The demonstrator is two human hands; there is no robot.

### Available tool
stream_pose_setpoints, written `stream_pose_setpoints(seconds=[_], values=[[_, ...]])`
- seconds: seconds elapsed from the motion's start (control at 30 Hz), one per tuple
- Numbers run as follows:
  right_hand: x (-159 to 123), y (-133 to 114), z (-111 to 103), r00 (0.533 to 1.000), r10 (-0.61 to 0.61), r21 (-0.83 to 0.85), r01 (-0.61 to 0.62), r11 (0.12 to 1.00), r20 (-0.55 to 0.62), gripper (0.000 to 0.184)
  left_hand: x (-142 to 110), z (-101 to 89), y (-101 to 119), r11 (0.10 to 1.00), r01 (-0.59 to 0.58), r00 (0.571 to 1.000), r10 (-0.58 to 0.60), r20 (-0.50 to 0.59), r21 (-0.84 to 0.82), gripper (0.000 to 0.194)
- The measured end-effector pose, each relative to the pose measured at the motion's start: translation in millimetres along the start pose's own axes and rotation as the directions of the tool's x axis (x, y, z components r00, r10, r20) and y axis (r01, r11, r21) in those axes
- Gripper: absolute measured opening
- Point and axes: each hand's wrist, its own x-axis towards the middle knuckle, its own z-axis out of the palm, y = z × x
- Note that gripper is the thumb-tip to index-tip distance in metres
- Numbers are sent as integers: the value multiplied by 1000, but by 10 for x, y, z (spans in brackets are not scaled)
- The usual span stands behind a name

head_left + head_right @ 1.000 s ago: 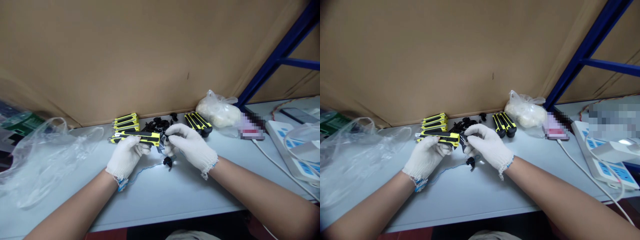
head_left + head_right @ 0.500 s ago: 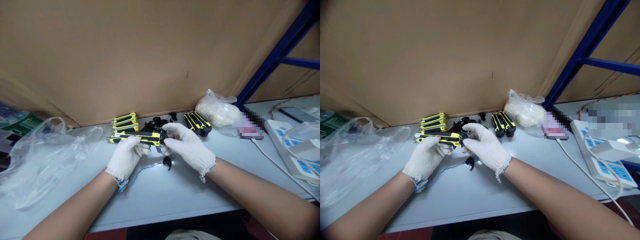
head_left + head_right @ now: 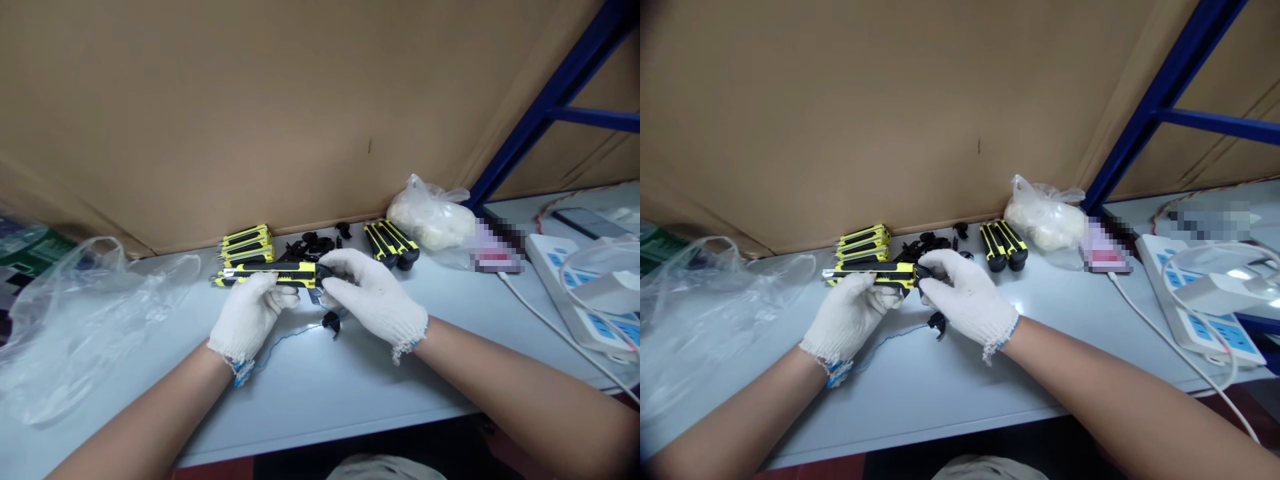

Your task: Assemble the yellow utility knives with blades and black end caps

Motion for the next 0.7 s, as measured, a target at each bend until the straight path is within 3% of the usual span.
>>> stream_pose_setpoints(seconds=[0.4,0.7], values=[[-32,-12,-39,996,-92,-179,92,979,7,30,-47,70,-1,999,38,999,-38,-4,8,21],[-10,61,21,998,-32,-36,30,999,-51,28,-55,17,-95,999,29,999,-30,-42,-17,17]])
